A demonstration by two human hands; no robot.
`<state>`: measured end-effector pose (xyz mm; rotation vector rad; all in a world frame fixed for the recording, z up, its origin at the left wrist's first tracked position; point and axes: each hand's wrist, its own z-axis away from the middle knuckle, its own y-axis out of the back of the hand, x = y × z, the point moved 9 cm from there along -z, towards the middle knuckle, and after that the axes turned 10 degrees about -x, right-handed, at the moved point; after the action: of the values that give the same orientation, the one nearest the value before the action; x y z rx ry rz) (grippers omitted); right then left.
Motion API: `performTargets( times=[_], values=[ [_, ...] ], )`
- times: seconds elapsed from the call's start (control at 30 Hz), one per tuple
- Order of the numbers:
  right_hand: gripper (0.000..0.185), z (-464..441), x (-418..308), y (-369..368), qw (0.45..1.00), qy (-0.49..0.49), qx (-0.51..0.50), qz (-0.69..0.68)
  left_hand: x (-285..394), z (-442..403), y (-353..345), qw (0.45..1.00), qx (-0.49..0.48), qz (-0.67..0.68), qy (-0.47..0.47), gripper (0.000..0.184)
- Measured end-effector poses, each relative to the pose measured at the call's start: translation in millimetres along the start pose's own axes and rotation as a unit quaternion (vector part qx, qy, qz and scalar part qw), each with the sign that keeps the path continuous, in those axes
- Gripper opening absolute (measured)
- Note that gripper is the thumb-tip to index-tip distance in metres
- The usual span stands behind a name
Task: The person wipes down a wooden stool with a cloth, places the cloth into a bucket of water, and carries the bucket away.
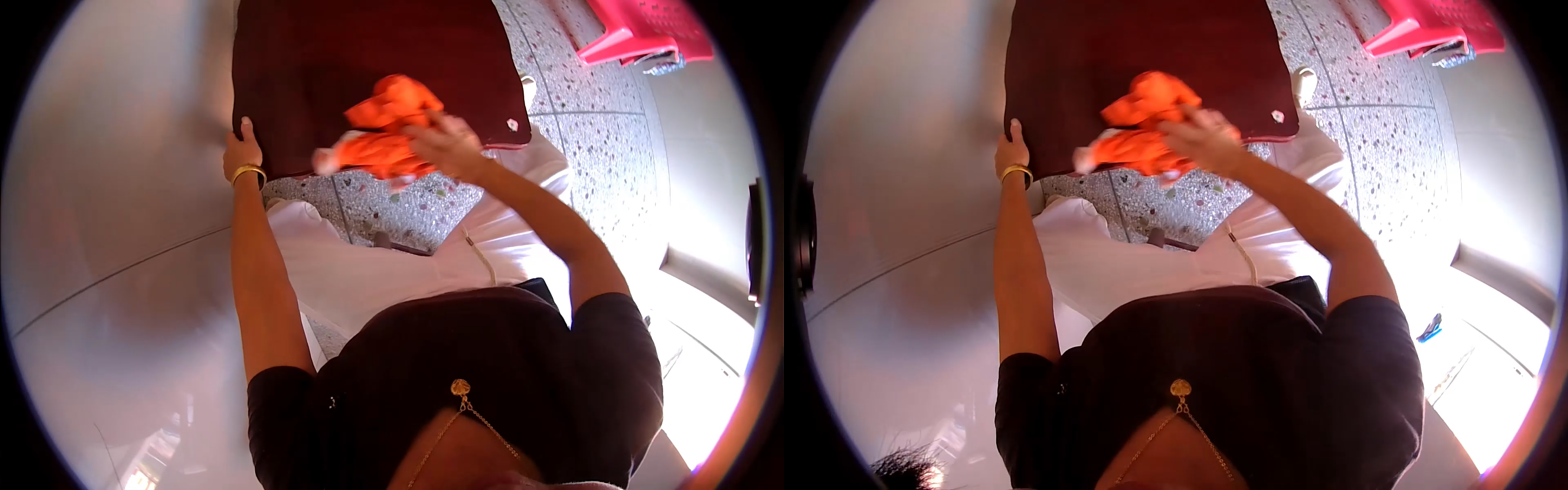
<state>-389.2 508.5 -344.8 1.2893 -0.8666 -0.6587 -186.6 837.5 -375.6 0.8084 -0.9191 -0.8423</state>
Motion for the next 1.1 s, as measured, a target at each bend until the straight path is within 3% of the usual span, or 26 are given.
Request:
performTargets(
  times=[0.23, 0.27, 0.33, 0.43, 0.53, 0.57, 0.67, 0.7, 0.93, 1.03, 1.1],
  values=[
    [0.034, 115, 117, 36, 0.983, -0.15, -0.029, -0.101, 2, -9, -5, 1.0, -0.011, 0.014, -0.019, 0.083],
    [0.035, 126, 129, 32, 0.966, -0.218, -0.055, -0.128, 1, -10, -5, 1.0, -0.002, 0.013, -0.025, 0.084],
    [0.039, 145, 158, 31, 0.935, -0.295, 0.078, -0.181, 3, -9, -3, 1.0, -0.002, 0.007, -0.019, 0.084],
    [0.046, 151, 173, 15, 0.866, -0.449, 0.181, -0.128, -2, -13, -3, 1.0, 0.007, 0.006, -0.022, 0.084],
    [0.052, 168, 209, -46, 0.705, -0.571, 0.152, -0.392, -3, -12, -1, 0.999, 0.02, 0.01, -0.03, 0.083],
    [0.058, 162, 208, -76, 0.538, -0.5, 0.17, -0.657, -1, -11, 0, 0.999, 0.025, 0.014, -0.035, 0.083],
    [0.056, 164, 205, -89, 0.372, -0.515, 0.201, -0.746, 3, -7, 4, 0.997, 0.0, 0.039, -0.061, 0.082],
    [0.052, 173, 216, -120, 0.397, -0.55, 0.141, -0.721, 0, -11, 4, 0.997, 0.003, 0.037, -0.063, 0.081],
    [0.046, 157, 215, -125, 0.429, -0.505, 0.184, -0.726, -2, -23, 17, 0.999, 0.012, 0.005, -0.051, 0.076],
    [0.07, 127, 201, -74, 0.469, -0.536, 0.06, -0.7, -8, -31, 21, 0.999, 0.002, 0.028, -0.039, 0.074],
    [0.052, 125, 203, -61, 0.487, -0.582, 0.057, -0.649, -7, -36, 27, 0.996, 0.018, 0.049, -0.071, 0.075]
  ],
)
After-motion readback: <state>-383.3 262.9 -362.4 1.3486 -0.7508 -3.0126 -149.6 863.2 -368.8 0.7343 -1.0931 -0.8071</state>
